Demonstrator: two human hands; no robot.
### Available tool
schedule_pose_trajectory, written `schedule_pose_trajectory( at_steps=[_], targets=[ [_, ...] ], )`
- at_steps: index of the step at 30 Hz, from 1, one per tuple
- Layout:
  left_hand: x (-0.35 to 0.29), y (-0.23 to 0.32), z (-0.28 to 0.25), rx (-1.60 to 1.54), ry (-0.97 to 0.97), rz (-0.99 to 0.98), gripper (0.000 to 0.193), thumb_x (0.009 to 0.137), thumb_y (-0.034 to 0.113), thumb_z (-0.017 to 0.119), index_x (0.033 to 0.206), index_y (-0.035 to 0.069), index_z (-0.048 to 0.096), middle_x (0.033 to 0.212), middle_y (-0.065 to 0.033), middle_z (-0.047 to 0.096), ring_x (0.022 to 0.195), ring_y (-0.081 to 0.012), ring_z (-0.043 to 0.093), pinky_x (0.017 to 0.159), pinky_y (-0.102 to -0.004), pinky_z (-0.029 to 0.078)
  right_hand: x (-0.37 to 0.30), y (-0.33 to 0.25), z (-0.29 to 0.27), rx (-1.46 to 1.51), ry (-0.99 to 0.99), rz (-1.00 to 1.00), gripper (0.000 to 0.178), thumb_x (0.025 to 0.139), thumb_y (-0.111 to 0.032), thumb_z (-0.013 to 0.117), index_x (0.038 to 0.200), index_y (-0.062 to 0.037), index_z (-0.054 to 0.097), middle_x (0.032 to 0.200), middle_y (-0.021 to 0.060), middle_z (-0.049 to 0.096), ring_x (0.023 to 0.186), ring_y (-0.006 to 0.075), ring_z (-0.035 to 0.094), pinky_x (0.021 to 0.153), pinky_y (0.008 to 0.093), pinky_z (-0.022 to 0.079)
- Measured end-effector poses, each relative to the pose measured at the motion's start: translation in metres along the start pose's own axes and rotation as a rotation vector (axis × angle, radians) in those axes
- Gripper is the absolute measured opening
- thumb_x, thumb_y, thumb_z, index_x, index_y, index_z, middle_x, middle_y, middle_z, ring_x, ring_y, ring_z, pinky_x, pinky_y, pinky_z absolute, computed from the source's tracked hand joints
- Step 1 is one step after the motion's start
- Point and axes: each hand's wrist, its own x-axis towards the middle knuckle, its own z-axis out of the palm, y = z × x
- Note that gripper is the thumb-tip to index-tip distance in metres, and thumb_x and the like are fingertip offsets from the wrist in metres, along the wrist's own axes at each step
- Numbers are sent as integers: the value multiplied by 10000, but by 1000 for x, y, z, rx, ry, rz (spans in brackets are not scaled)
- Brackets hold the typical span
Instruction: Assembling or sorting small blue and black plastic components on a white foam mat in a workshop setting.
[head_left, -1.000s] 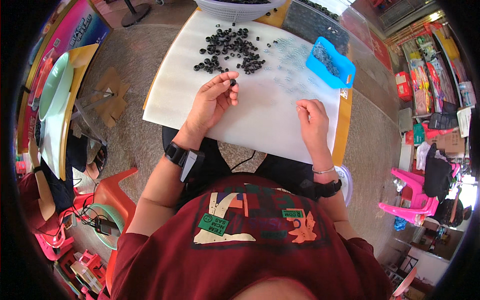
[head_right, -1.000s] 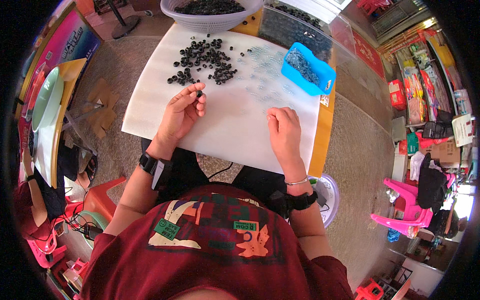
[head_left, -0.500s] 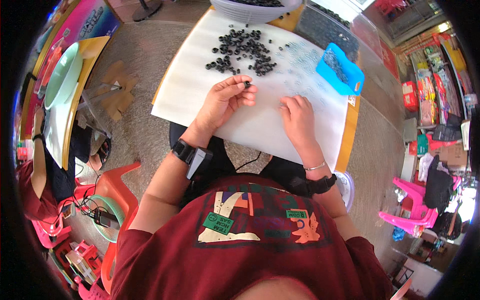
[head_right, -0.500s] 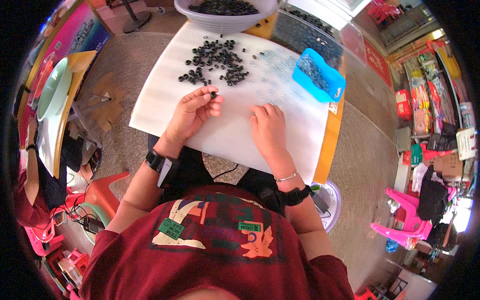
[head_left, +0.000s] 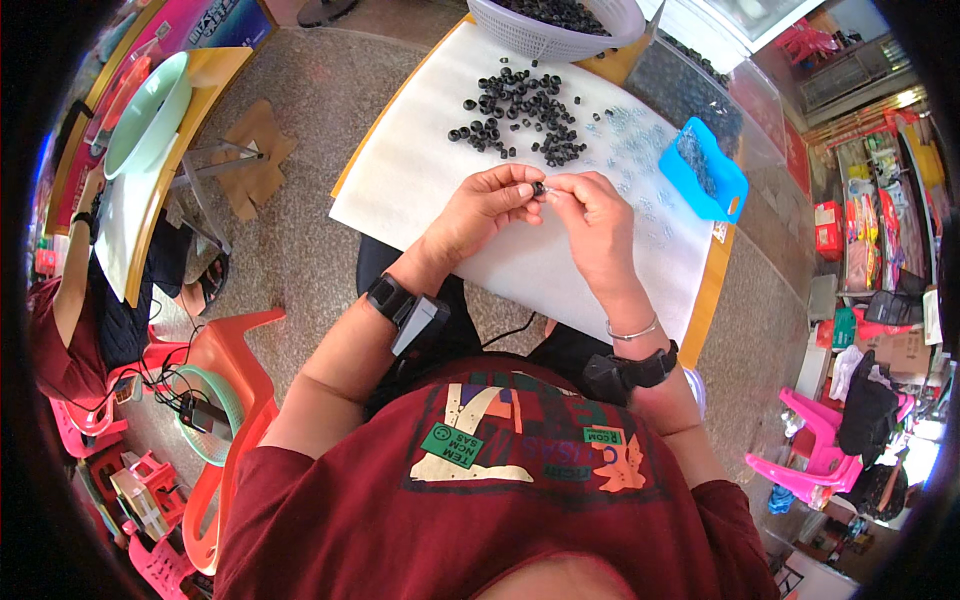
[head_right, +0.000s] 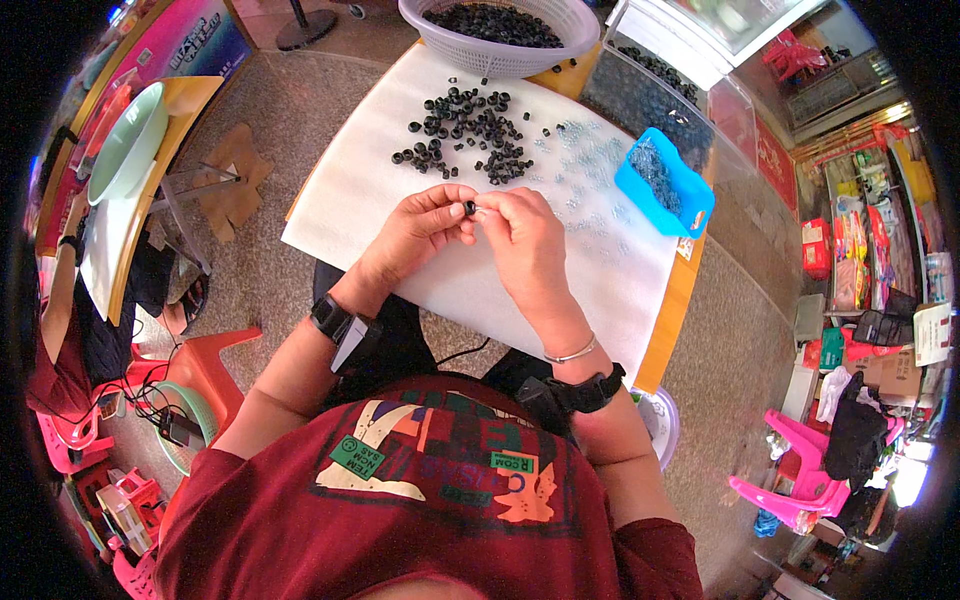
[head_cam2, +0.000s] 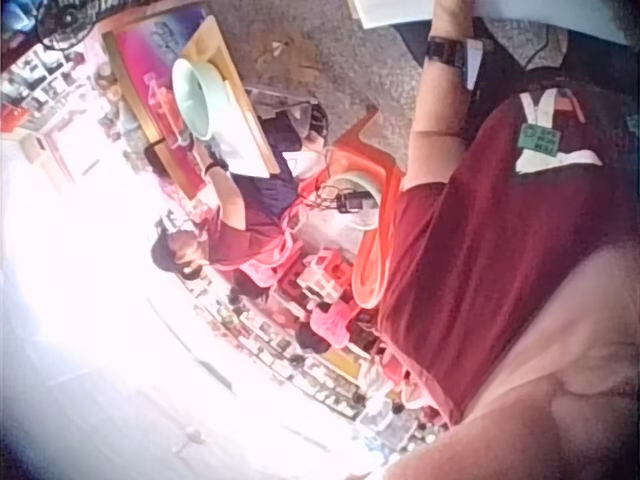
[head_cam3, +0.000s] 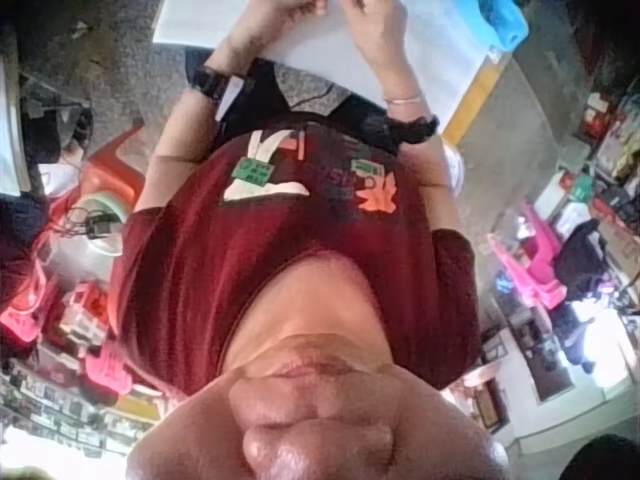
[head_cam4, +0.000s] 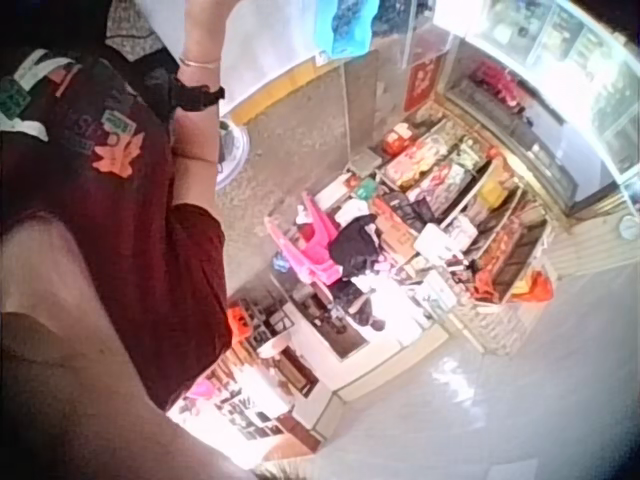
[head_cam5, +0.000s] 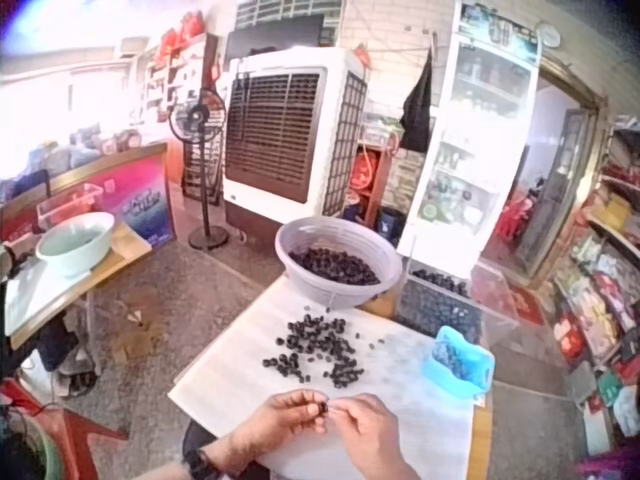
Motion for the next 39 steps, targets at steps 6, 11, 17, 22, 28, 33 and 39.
schedule_pose_trajectory(
  at_steps=[6,11,17,22,28,33,39],
  targets=[
    [0,-1,5,88,17,-4,177,935,86,589,1081,-11,611,932,-58,657,802,-132,633,793,-269,522,-4,5,4,-118,-8,-72,132,827,-27,616,949,-21,666,845,114,619,800,279,605,706,375,496],
    [1,-2,4,158,-5,-18,179,935,86,588,1078,-20,612,951,-60,655,814,-132,630,795,-274,522,-8,8,6,-28,-35,-10,90,835,-23,621,918,-7,651,815,90,636,746,221,627,672,335,504],
    [1,-2,2,161,-33,-32,206,951,81,559,1121,-31,591,1018,-72,641,871,-143,618,809,-284,521,-5,-4,2,292,-113,276,33,871,-11,605,874,14,627,770,50,664,692,78,620,646,235,498],
    [0,-1,3,163,-36,-29,212,956,80,552,1133,-31,586,1016,-68,636,874,-139,613,812,-281,520,-5,3,2,303,-115,282,37,865,-29,614,871,8,615,754,32,652,700,81,612,646,237,493],
    [-1,0,7,170,-9,-28,178,943,85,576,1087,-12,616,943,-33,644,814,-106,621,800,-246,514,-5,13,4,356,-122,325,73,853,-66,644,863,-2,611,751,23,639,693,70,580,637,231,477],
    [0,0,5,230,-47,-31,182,944,90,578,1089,-13,619,954,-26,641,819,-103,616,796,-244,513,-2,21,1,455,-156,455,96,844,-75,653,834,-12,582,760,22,616,707,71,557,645,232,463],
    [0,0,6,166,27,-26,206,953,74,549,1131,-22,588,966,-51,621,816,-122,607,797,-253,510,10,24,0,291,-177,326,87,837,-80,646,841,-15,588,778,29,610,725,84,552,678,244,460]
  ],
)
